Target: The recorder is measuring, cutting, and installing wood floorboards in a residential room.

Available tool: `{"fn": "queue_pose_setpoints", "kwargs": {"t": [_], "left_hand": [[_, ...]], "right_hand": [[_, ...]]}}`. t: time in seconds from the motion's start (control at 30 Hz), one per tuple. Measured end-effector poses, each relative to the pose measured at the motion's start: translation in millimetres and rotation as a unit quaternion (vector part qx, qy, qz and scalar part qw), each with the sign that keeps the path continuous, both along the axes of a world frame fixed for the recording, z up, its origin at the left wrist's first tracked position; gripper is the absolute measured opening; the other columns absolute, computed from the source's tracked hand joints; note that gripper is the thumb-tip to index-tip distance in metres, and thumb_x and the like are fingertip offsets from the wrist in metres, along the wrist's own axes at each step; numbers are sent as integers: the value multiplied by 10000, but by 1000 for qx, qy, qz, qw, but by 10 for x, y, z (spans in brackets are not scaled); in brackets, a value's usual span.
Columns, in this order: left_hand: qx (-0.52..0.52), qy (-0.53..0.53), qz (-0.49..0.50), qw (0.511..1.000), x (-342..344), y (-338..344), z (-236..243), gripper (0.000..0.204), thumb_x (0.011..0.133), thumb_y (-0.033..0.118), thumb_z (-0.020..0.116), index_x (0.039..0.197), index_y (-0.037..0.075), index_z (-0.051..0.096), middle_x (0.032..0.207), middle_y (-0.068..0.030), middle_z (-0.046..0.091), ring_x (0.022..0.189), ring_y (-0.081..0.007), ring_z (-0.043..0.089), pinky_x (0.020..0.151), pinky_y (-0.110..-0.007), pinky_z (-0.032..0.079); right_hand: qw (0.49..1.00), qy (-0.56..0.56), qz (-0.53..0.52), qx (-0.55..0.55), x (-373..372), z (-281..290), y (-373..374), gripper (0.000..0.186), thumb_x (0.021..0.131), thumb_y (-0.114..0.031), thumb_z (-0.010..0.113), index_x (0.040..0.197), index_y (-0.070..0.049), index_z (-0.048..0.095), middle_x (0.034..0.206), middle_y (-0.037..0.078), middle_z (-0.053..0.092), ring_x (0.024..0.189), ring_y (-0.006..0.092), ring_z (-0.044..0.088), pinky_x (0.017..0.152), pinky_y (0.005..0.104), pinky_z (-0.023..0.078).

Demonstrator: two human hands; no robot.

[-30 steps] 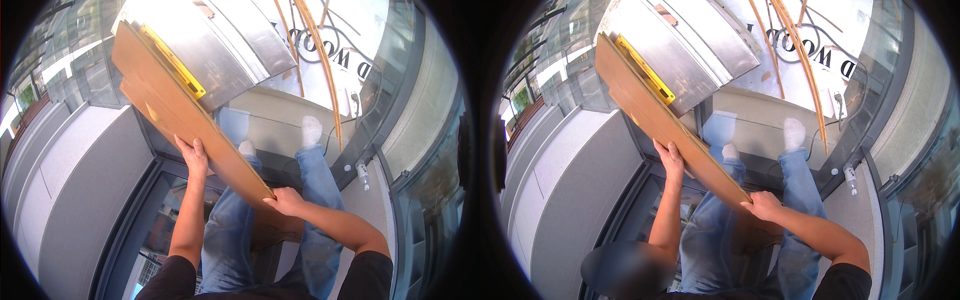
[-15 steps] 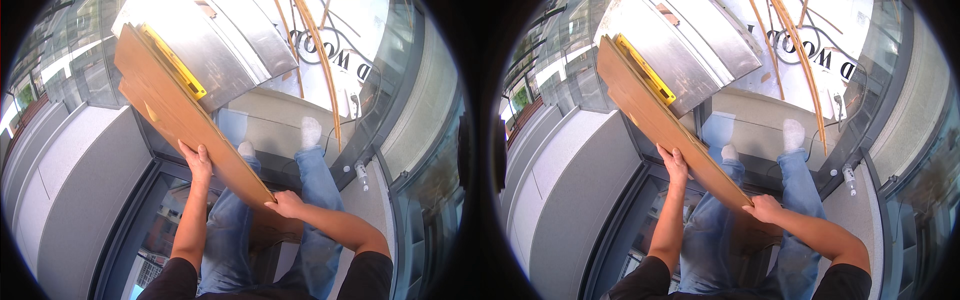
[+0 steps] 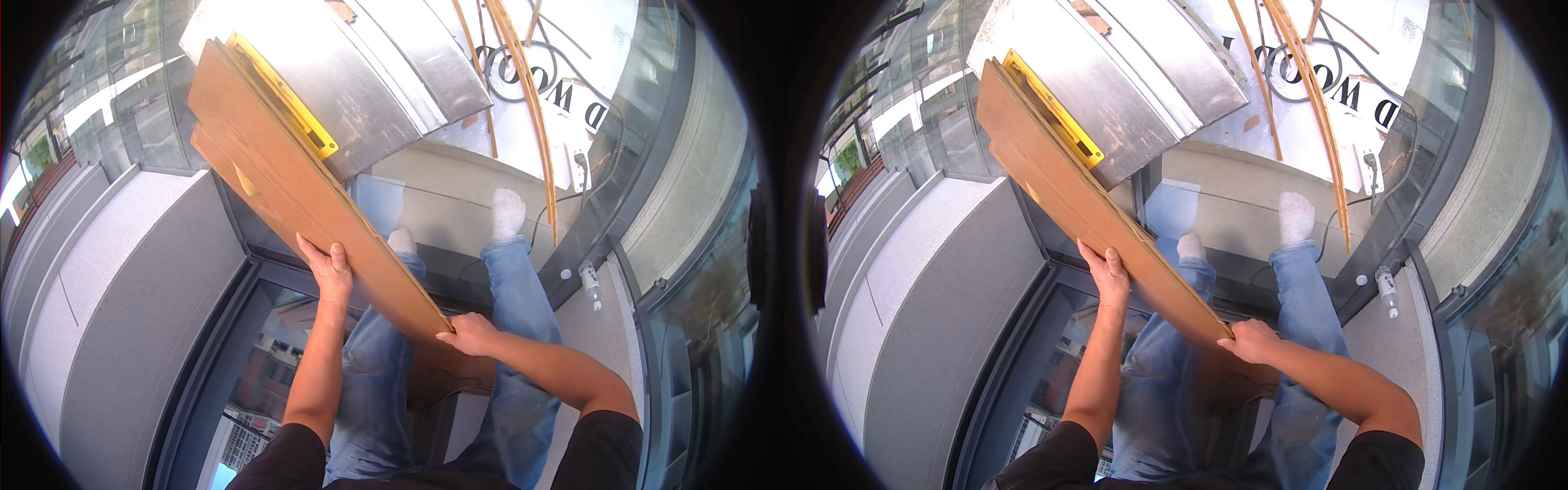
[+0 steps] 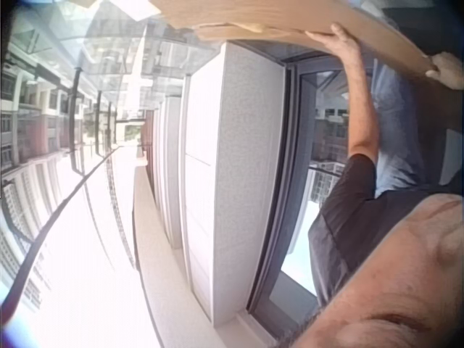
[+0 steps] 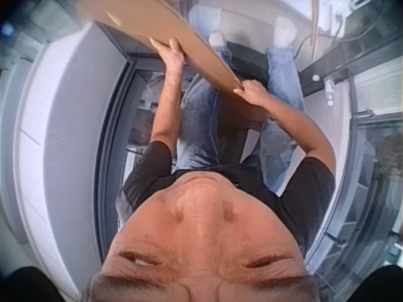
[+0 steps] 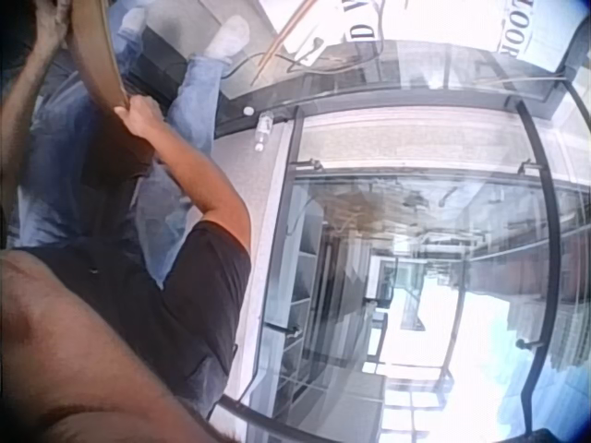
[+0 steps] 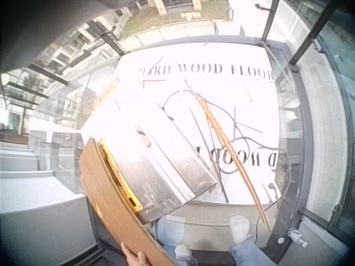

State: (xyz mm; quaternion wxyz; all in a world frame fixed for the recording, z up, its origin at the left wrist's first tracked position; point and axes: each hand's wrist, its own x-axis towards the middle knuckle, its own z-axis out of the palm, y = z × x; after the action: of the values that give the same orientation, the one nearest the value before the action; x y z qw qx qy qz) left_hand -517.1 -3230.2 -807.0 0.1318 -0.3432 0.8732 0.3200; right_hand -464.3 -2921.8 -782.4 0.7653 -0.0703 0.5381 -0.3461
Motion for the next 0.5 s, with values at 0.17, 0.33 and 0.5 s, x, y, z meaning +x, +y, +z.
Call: {"fn": "queue_pose_setpoints", "kwargs": {"t": [0.17, 0.33, 0.5], "left_hand": [[-6, -1, -7, 1000, 124, 65, -17, 1251, 860, 848, 489, 1567, -83, 43, 1412, -335, 511, 1323, -435, 518, 1103, -461, 416], [-8, -2, -7, 1000, 150, 121, 22, 1248, 863, 849, 477, 1567, -81, 31, 1376, -342, 538, 1298, -449, 540, 1087, -471, 430], [-14, -5, -7, 1000, 199, 128, 24, 1238, 870, 838, 480, 1569, -77, 24, 1356, -340, 555, 1277, -448, 558, 1074, -471, 440]], "right_hand": [[999, -9, 47, 1, 42, 31, 56, 482, 996, -466, 582, 1185, -38, 696, 1074, 237, 723, 1060, 428, 666, 936, 527, 519], [999, -20, 45, 13, 77, 35, 98, 477, 998, -458, 586, 1187, -32, 693, 1097, 240, 718, 1082, 432, 660, 943, 529, 519], [998, -20, 51, 18, 123, 21, 90, 474, 991, -454, 601, 1187, -33, 697, 1104, 245, 715, 1091, 439, 656, 953, 526, 519]]}}
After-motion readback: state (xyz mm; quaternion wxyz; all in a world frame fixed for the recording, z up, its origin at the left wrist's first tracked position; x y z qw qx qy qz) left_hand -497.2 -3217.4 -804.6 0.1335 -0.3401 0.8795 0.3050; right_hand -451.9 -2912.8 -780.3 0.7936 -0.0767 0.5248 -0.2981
